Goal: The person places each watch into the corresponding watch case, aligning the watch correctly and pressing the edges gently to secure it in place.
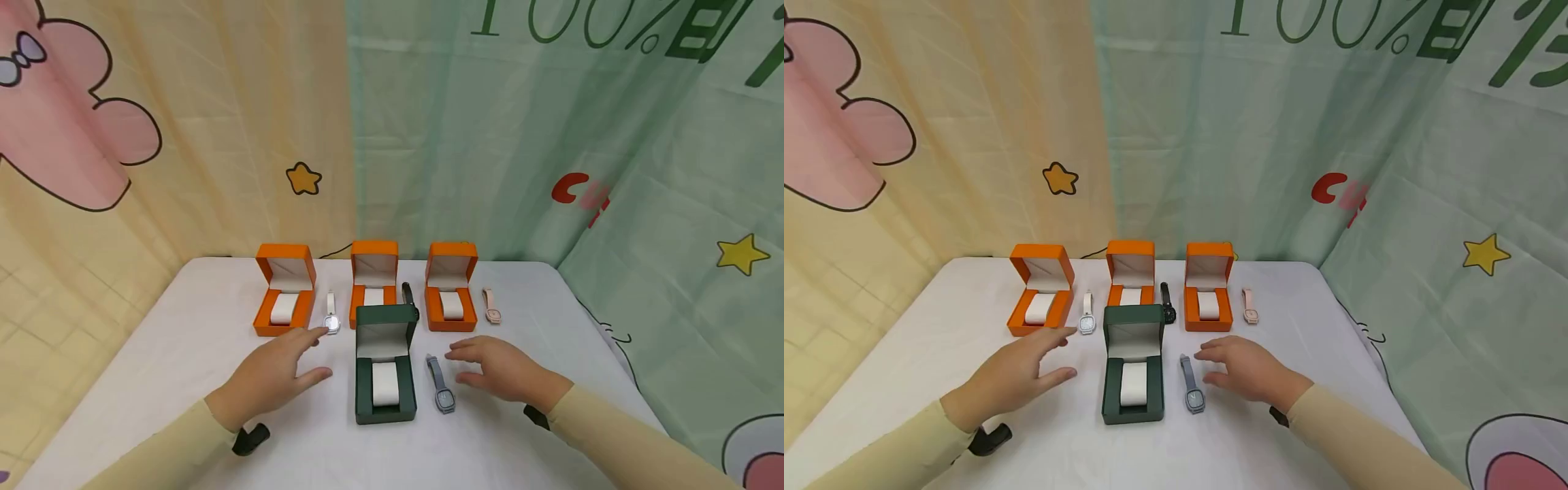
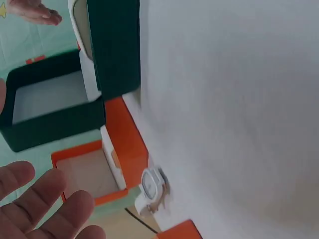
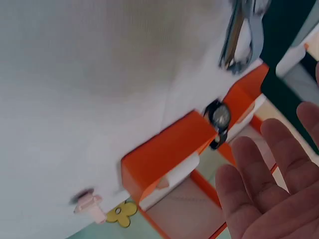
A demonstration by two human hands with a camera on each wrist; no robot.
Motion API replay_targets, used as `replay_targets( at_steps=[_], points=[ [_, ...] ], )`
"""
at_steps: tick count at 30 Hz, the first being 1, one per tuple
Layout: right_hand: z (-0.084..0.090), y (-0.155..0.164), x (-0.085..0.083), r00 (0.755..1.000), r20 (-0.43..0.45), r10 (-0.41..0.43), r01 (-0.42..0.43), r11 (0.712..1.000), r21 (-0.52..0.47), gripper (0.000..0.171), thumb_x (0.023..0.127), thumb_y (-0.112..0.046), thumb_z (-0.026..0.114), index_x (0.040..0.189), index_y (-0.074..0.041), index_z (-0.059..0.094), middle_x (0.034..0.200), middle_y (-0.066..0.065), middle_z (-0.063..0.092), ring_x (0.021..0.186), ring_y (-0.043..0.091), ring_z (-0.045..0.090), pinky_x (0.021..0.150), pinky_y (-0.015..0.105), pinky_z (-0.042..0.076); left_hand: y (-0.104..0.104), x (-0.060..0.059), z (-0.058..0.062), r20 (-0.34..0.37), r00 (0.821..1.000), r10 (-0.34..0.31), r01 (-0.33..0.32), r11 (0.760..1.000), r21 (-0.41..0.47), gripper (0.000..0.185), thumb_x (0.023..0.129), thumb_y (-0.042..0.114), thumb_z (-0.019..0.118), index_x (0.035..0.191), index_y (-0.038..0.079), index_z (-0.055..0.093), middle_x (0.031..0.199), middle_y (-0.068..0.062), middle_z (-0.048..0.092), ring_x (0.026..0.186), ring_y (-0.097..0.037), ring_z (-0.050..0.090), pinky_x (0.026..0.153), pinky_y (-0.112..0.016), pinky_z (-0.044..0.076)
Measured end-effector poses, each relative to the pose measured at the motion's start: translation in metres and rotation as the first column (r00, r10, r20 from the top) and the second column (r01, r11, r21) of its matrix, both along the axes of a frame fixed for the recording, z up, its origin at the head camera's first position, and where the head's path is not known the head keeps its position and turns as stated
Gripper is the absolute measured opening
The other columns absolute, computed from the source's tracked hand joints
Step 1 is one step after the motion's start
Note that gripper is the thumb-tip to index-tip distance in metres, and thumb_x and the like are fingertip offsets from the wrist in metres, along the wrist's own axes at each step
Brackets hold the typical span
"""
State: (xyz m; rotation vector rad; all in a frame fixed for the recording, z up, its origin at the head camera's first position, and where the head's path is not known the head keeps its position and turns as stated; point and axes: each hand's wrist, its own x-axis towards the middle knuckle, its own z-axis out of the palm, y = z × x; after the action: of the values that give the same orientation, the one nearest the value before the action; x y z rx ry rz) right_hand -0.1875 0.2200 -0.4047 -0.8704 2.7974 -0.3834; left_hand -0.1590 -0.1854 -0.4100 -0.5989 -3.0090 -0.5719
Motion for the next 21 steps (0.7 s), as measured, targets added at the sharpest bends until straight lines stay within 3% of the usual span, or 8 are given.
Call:
replay_targets(
  at_steps=[4,10,21],
  points=[
    [-0.004,-0.002,0.015,0.993,0.086,0.082,-0.083,0.996,0.012,0.045,0.09,-0.03,0.085,0.133,-0.021,0.074,0.14,0.002,0.068,0.13,0.027,0.062,0.109,0.049,0.054,0.018,0.011,-0.004,0.092,0.993,-0.075,0.076,0.997,-0.003,0.072,0.092,0.051,0.079,0.15,0.015,0.056,0.132,-0.005,0.069,0.114,-0.021,0.069,0.098,-0.046,0.06],
    [-0.006,-0.005,0.018,0.982,0.115,0.148,-0.152,0.988,0.024,0.057,0.085,-0.033,0.09,0.137,-0.023,0.07,0.139,-0.002,0.065,0.131,0.023,0.059,0.11,0.044,0.053,0.039,0.013,-0.005,0.102,0.983,-0.152,0.155,0.988,-0.021,0.074,0.091,0.052,0.079,0.15,0.014,0.056,0.133,-0.004,0.068,0.113,-0.018,0.068,0.098,-0.043,0.06],
    [-0.03,-0.009,0.019,0.99,0.09,0.107,-0.113,0.992,0.058,0.05,0.086,-0.033,0.088,0.131,-0.019,0.072,0.124,-0.004,0.069,0.119,0.017,0.062,0.105,0.04,0.056,0.067,0.013,-0.022,0.163,0.982,-0.099,0.105,0.994,-0.027,0.081,0.09,0.058,0.078,0.15,0.009,0.056,0.133,-0.01,0.063,0.108,-0.019,0.063,0.096,-0.042,0.059]
  ],
)
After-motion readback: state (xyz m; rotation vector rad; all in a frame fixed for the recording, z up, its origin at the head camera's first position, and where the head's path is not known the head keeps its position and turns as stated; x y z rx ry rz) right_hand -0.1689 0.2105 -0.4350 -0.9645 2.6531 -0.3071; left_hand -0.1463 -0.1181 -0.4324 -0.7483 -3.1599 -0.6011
